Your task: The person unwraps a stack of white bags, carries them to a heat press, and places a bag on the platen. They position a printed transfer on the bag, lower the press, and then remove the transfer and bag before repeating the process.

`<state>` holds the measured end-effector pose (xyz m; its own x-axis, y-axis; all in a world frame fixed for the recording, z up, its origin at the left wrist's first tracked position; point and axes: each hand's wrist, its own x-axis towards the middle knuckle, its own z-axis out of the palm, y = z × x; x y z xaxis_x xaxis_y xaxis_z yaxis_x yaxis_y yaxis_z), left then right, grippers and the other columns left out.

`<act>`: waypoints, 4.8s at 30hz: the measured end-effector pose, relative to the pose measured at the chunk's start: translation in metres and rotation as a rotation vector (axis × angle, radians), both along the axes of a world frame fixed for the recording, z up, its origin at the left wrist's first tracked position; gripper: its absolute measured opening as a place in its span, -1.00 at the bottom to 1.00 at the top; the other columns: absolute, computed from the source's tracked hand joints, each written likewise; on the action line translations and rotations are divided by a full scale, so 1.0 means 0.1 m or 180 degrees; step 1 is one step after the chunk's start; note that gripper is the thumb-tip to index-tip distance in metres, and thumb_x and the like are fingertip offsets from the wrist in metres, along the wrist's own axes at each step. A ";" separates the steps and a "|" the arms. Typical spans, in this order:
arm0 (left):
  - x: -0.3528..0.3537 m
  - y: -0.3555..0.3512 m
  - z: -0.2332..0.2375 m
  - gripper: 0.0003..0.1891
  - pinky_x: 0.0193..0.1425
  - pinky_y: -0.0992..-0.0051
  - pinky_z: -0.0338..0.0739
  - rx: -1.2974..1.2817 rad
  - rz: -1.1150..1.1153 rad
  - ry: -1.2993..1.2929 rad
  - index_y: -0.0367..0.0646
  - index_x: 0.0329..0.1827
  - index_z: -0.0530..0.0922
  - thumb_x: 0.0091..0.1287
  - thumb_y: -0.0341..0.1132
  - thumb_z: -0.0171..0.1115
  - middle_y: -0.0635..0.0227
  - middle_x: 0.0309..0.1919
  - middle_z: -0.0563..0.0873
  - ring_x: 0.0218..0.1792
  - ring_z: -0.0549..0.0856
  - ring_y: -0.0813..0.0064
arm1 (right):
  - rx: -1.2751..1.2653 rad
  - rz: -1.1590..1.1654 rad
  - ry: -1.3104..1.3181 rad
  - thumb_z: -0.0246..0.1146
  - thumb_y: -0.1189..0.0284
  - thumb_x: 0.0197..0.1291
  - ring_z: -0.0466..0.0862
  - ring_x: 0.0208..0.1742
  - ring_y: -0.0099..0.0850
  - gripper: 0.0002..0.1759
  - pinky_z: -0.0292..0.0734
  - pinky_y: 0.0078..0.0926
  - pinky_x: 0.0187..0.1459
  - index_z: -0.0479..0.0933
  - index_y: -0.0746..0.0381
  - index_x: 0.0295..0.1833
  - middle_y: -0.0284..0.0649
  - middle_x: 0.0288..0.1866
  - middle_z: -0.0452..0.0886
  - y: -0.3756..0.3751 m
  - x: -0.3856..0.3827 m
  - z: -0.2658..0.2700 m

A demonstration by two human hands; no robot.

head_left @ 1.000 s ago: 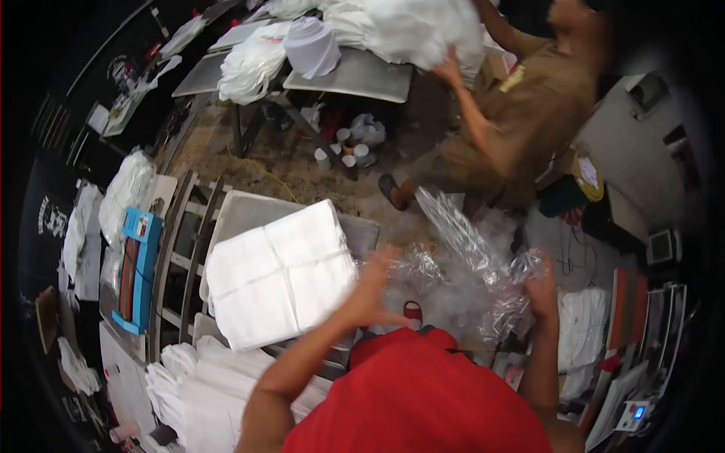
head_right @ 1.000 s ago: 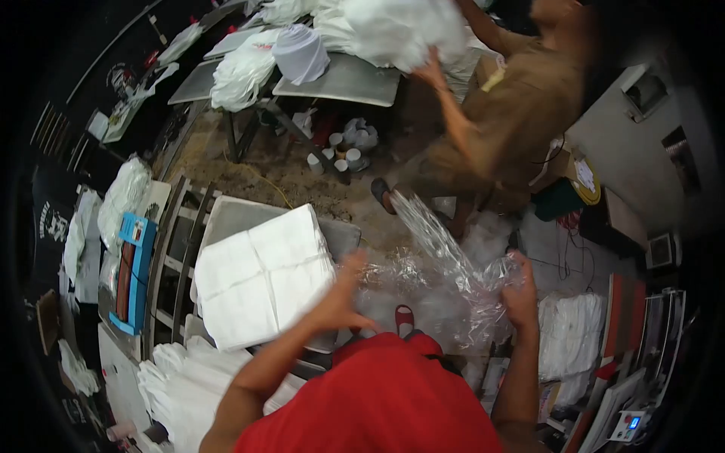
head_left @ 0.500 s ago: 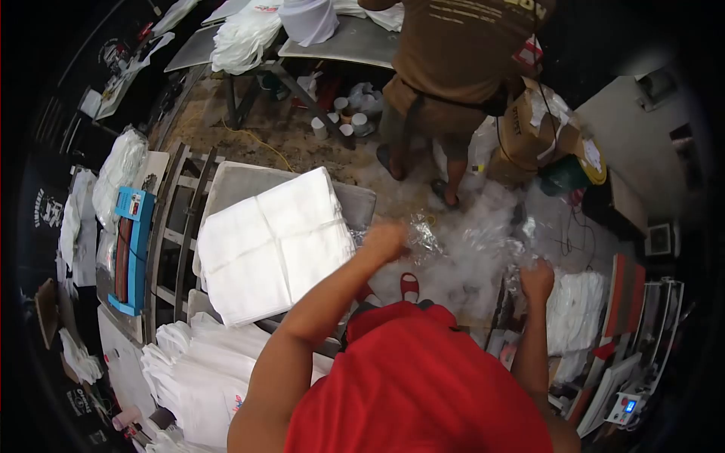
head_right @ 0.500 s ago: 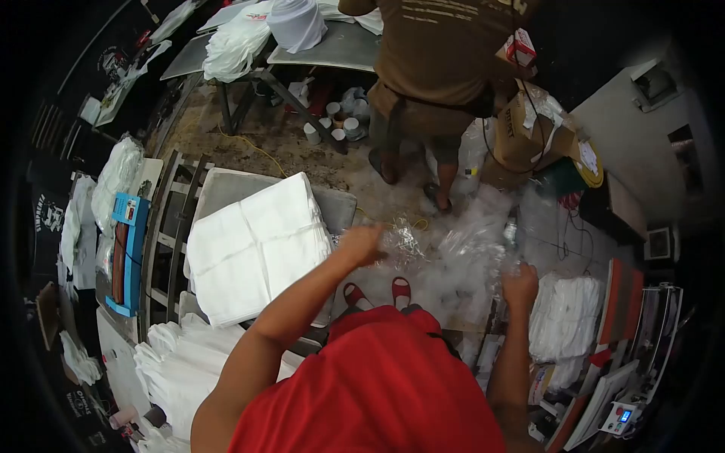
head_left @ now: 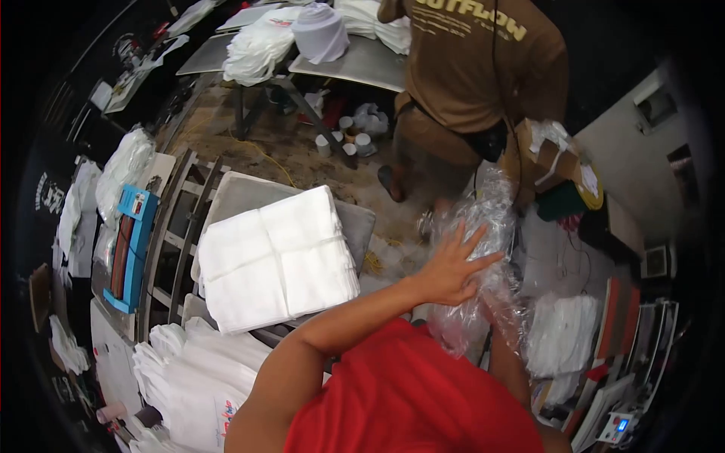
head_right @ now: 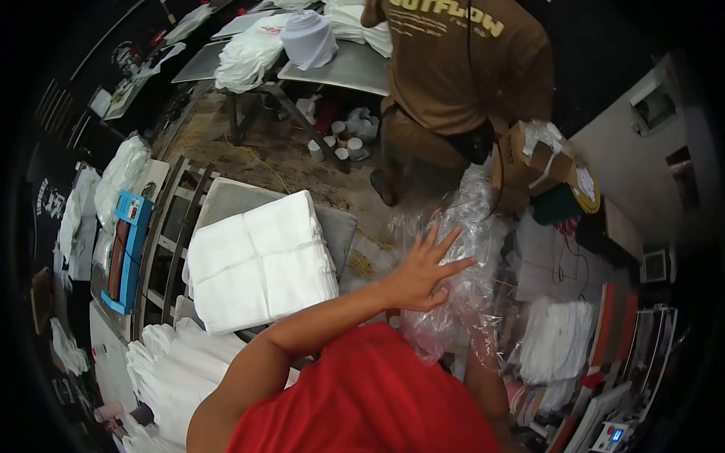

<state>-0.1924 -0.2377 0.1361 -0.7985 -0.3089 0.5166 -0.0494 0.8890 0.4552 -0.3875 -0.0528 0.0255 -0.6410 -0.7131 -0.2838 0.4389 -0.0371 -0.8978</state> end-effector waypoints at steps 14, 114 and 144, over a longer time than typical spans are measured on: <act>0.73 -0.64 -0.61 -0.42 0.05 0.13 0.56 0.1349 0.0812 -0.0061 0.00 0.21 0.55 0.03 -0.48 0.34 0.00 0.07 0.50 0.02 0.59 -0.11 | 0.0104 0.1137 0.1160 0.41 0.51 0.14 0.64 0.05 -0.42 -0.23 0.59 -0.22 0.14 0.31 0.19 0.48 -0.22 0.45 0.42 -0.79 0.59 1.17; 2.08 -1.05 -0.58 -0.62 -0.12 0.17 0.61 0.1984 0.1891 -0.1983 -0.31 -0.32 0.68 0.14 -0.09 0.26 -0.07 -0.39 0.73 -0.31 0.72 -0.05 | 0.1716 0.2455 0.1273 0.24 0.38 0.35 0.60 -0.31 -0.53 -0.78 0.53 -0.54 -0.39 0.52 0.22 0.04 -0.32 -0.19 0.60 -2.05 0.53 -1.14; 3.12 -0.99 -1.13 -0.72 0.26 0.25 0.49 0.1067 0.3894 0.0100 -0.17 -0.07 0.65 0.16 -0.59 0.21 0.11 -0.02 0.70 0.09 0.65 0.07 | -0.1313 0.2406 0.4126 0.35 0.59 0.08 0.52 0.06 -0.02 -0.71 0.46 -0.16 0.11 0.57 0.27 -0.03 -0.04 0.01 0.56 -3.14 2.41 -0.22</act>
<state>0.1193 -0.3368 0.0234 0.1109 -0.9524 0.2841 -0.7392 0.1120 0.6642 -0.1462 -0.3671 0.0037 0.2474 -0.8582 0.4497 -0.5708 -0.5042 -0.6481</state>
